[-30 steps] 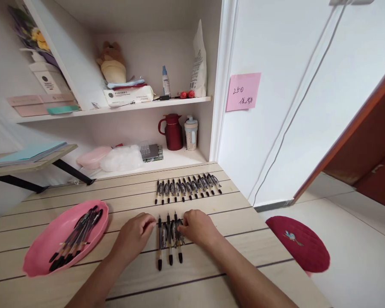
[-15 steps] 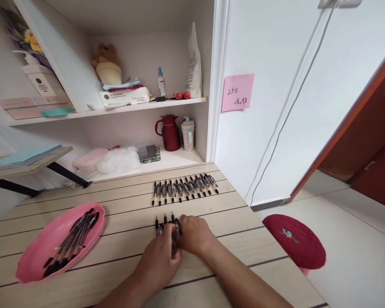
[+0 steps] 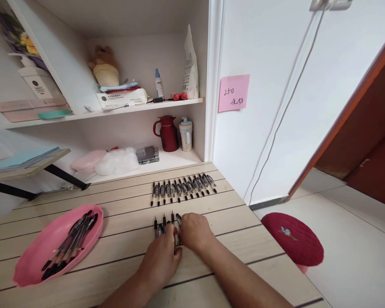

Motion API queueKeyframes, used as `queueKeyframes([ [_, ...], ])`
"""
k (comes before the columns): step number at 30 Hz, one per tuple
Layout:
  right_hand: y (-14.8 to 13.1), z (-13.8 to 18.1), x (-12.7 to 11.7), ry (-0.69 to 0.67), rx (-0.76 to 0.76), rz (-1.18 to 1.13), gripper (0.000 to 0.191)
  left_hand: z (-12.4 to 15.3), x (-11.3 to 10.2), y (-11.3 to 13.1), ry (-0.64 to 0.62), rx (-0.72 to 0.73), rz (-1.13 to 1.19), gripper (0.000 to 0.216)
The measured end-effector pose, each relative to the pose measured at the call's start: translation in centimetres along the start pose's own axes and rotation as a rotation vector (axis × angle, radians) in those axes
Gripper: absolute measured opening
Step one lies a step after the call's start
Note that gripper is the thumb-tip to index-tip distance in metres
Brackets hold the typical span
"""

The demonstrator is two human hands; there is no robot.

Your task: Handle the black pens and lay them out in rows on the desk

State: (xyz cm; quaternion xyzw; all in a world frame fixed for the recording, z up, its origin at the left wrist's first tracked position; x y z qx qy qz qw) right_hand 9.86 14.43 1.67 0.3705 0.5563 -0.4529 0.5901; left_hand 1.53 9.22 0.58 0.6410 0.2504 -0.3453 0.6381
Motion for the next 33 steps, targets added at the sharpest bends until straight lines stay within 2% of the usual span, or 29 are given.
queueKeyframes([
  [4,1.1,-0.5,0.0,-0.026,0.039,0.023,0.022,0.1,-0.4,-0.4,0.046,-0.027,0.033,0.035],
  [7,1.7,-0.4,-0.9,0.016,0.049,0.016,0.021,0.0,-1.2,-0.7,0.089,-0.014,0.063,0.033],
  [10,0.8,0.1,-1.7,0.058,-0.055,-0.057,0.017,-0.2,-2.8,-1.7,0.159,-0.045,0.159,0.028],
  [13,-1.1,0.7,-1.2,-0.013,-0.217,-0.156,0.014,-0.7,-4.7,-3.2,0.218,-0.127,0.421,0.027],
  [15,-2.1,1.0,-0.6,-0.040,-0.273,-0.171,0.015,-1.0,-5.6,-4.2,0.219,-0.175,0.641,0.035],
  [18,-2.5,0.9,0.0,-0.041,-0.279,-0.151,0.016,-1.4,-6.3,-5.0,0.139,-0.223,0.991,0.051],
  [21,-1.7,0.5,-0.3,0.006,-0.244,-0.188,0.011,-1.4,-6.1,-5.4,0.033,-0.286,1.283,0.045],
  [24,0.0,-0.1,-1.7,0.120,-0.194,-0.371,0.008,-1.2,-5.5,-5.7,-0.036,-0.338,1.437,0.029],
  [27,2.2,-1.1,-2.3,0.190,-0.111,-0.714,0.006,-1.2,-4.7,-5.7,-0.081,-0.356,1.440,0.023],
  [30,4.2,-2.1,-2.0,0.195,-0.027,-1.080,0.015,-1.3,-4.5,-5.7,-0.072,-0.347,1.400,0.022],
  [33,5.4,-2.5,-1.7,0.208,0.036,-1.325,0.024,-1.4,-5.0,-5.9,-0.023,-0.343,1.394,0.022],
])
Point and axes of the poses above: each hand's wrist, its own z-axis away from the middle knuckle, its own x-axis out of the palm, y = z × x, the point moved 7 cm from there along -z, towards the middle knuckle, and after that the axes turned 8 degrees about z, right-handed, at the moved point
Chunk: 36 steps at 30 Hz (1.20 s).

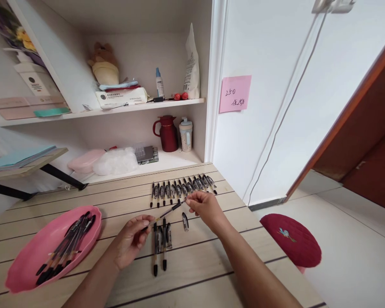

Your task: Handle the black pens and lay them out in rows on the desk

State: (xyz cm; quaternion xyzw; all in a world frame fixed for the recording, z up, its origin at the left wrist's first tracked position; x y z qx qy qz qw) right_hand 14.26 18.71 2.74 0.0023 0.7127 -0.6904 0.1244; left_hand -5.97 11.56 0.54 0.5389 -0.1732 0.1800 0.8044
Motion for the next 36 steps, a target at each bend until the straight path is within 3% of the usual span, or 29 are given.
queueKeyframes([
  [5,-0.3,0.1,-0.3,0.022,0.016,-0.193,0.028,0.0,-0.5,0.4,0.045,0.015,-0.002,0.023],
  [11,-0.8,0.3,-0.5,0.049,0.001,-0.187,0.025,-0.1,-0.3,0.4,-0.003,0.026,0.008,0.022],
  [18,-0.9,0.5,0.6,-0.080,-0.021,-0.144,0.026,-0.1,-0.2,0.2,-0.005,0.017,-0.055,0.022],
  [26,-1.1,0.8,1.5,-0.131,-0.039,-0.165,0.030,0.3,1.2,-0.7,-0.123,-0.021,-0.128,0.021],
  [31,-1.1,1.2,3.1,-0.199,-0.069,-0.235,0.028,0.4,1.5,-1.3,-0.111,0.007,-0.251,0.032],
  [36,-1.3,1.3,3.5,-0.208,-0.098,-0.291,0.030,0.5,1.6,-1.0,-0.034,0.066,-0.317,0.030],
])
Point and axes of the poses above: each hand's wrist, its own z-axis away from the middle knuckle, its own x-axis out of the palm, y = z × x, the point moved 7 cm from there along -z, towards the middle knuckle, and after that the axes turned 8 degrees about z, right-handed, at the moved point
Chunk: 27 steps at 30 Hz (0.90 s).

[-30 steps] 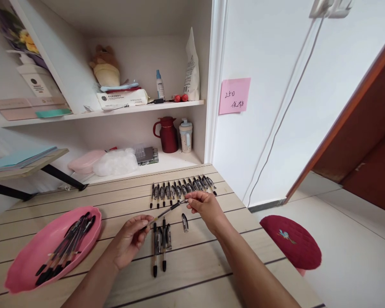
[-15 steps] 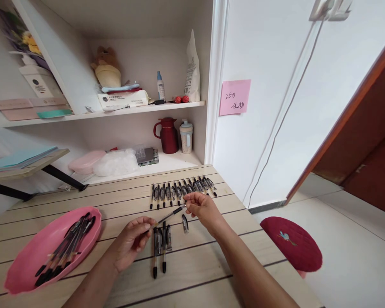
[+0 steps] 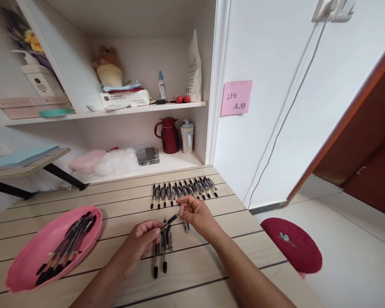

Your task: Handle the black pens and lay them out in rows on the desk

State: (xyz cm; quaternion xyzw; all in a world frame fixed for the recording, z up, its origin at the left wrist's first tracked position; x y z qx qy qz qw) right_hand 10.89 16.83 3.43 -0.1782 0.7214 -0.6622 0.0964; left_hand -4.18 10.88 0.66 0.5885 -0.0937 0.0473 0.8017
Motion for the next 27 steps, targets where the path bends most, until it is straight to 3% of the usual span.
queueKeyframes([
  [4,-0.1,0.0,0.2,-0.033,-0.023,-0.020,0.030,0.1,0.1,0.3,0.025,0.027,0.022,0.027],
  [13,-2.8,-1.4,1.9,-0.088,-0.077,-0.012,0.028,-0.3,0.3,-0.1,-0.071,0.001,0.329,0.024],
  [21,-3.9,-3.3,3.8,-0.208,-0.058,0.013,0.031,-0.3,-1.0,0.6,0.050,0.175,0.346,0.023],
  [27,-4.3,-3.1,4.1,-0.230,-0.056,0.058,0.029,-0.3,-0.5,0.1,0.000,0.123,0.462,0.022],
])
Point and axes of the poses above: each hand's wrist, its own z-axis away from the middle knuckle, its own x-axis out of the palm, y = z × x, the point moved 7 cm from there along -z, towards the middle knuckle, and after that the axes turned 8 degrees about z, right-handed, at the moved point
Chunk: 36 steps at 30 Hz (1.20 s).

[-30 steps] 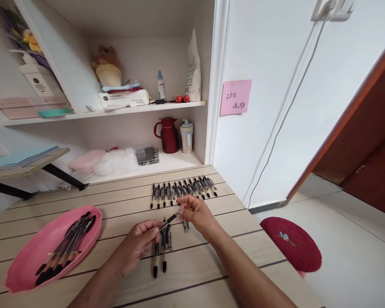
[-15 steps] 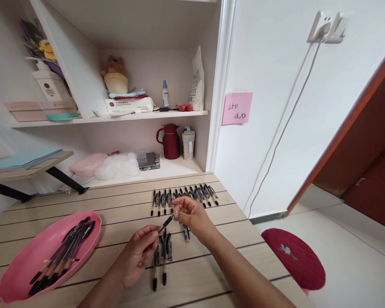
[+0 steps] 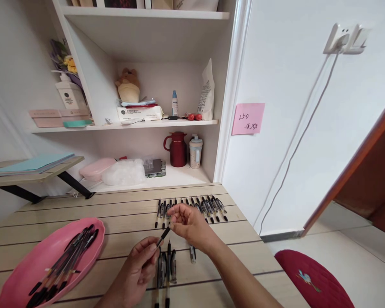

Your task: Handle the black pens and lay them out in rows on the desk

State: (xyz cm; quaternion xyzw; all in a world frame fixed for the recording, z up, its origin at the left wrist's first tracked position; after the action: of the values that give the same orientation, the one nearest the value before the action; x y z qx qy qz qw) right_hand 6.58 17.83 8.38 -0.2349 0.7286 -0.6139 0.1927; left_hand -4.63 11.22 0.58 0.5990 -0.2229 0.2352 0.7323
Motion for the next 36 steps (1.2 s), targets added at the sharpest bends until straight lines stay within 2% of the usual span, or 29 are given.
queueKeyframes([
  [6,0.4,0.0,-0.2,0.015,0.052,0.047,0.024,0.1,-0.2,0.6,0.041,0.040,-0.055,0.025],
  [12,0.5,-0.1,-0.2,0.081,0.018,0.123,0.026,0.0,-0.7,1.0,0.077,0.111,-0.160,0.030],
  [17,0.2,0.2,1.0,0.043,-0.025,-0.053,0.031,0.2,0.0,0.9,0.033,0.085,-0.090,0.027],
  [20,0.9,0.2,1.0,0.083,0.001,-0.128,0.027,0.3,0.2,0.8,0.022,0.063,-0.037,0.028],
  [25,1.8,0.0,0.9,0.159,0.018,-0.155,0.020,0.3,0.1,0.8,0.035,0.076,-0.057,0.030],
  [31,1.7,0.1,1.4,0.117,0.060,-0.250,0.027,0.2,0.0,0.9,0.057,0.079,-0.042,0.033],
  [36,2.1,0.0,0.8,0.208,0.045,-0.184,0.024,0.2,-0.1,1.1,0.086,0.088,-0.091,0.033],
])
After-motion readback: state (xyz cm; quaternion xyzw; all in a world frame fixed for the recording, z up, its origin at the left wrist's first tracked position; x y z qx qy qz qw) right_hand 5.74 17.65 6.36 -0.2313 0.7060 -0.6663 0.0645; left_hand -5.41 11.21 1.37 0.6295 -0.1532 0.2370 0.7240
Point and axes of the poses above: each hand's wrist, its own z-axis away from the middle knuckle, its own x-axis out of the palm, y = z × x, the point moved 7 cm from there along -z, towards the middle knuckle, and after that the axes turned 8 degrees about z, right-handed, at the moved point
